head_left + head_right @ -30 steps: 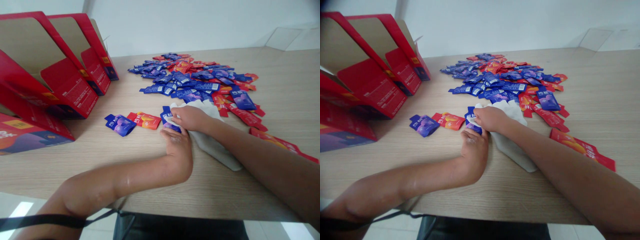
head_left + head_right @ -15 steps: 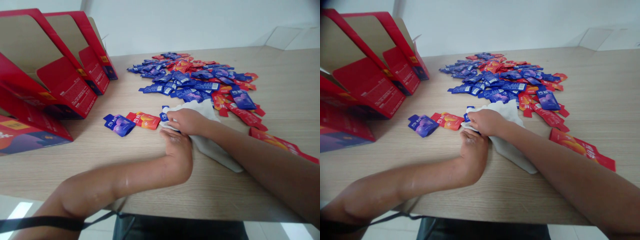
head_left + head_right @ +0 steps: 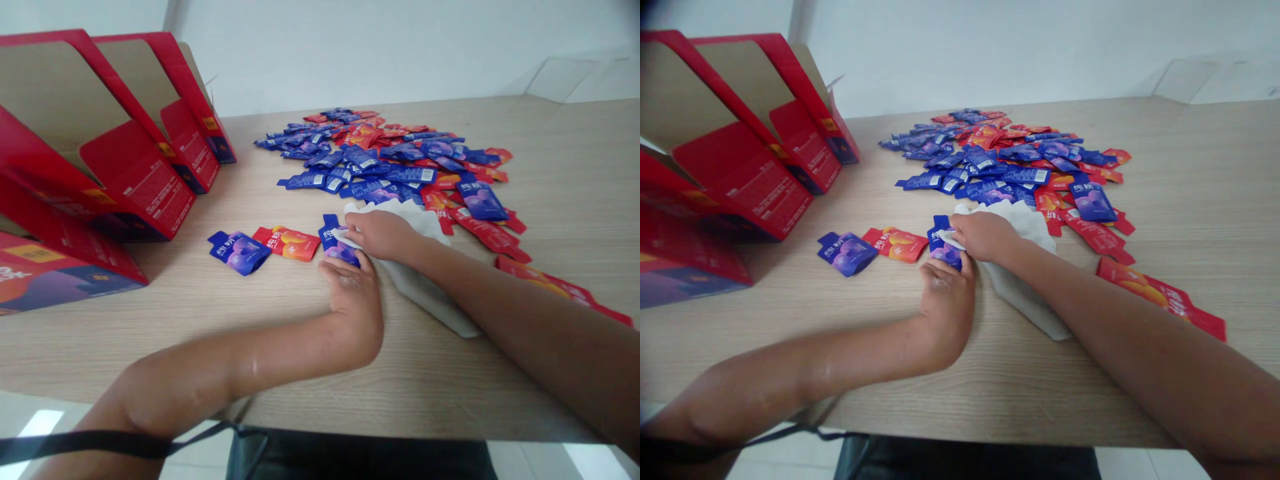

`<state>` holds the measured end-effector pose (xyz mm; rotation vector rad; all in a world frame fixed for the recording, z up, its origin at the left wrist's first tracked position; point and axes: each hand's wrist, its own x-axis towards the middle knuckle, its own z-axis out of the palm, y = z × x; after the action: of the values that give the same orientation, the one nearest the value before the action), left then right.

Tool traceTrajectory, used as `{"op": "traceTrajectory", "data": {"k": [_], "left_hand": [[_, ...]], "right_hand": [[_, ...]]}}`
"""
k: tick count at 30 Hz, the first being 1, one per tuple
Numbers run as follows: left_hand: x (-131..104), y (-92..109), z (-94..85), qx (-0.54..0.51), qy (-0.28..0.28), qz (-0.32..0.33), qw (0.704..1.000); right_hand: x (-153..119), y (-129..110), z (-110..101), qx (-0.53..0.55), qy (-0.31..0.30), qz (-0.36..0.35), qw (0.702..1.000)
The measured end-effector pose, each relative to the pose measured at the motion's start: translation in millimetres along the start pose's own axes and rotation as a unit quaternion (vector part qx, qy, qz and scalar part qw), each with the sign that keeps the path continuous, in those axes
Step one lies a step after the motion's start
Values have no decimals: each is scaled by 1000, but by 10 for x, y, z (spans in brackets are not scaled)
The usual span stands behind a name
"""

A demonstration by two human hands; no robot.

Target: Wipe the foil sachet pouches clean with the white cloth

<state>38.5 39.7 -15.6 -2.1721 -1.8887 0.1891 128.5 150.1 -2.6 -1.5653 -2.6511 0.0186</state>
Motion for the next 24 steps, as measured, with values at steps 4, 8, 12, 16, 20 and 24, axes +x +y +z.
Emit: {"op": "traceTrajectory", "data": {"k": [4,8,12,16,20,24], "left_hand": [[3,3,4,-3,-4,1,1000],[0,-26,-45,3,-20,12,1000],[6,-30,-60,-19,-20,6,1000],[9,-9,-32,-74,-3,-7,997],[5,-8,-22,-43,-5,8,999],[-3,-16,-37,-7,-12,10,1000]], "right_hand": [[-29,-17,-58,22,21,3,1000],[-100,-165,-171,83,23,-67,994],[-104,-230,-153,54,-31,-76,995],[-73,-179,-97,40,-36,-54,997],[-56,-133,-78,23,-27,-42,998],[-17,-47,-40,7,-20,-18,1000]]}}
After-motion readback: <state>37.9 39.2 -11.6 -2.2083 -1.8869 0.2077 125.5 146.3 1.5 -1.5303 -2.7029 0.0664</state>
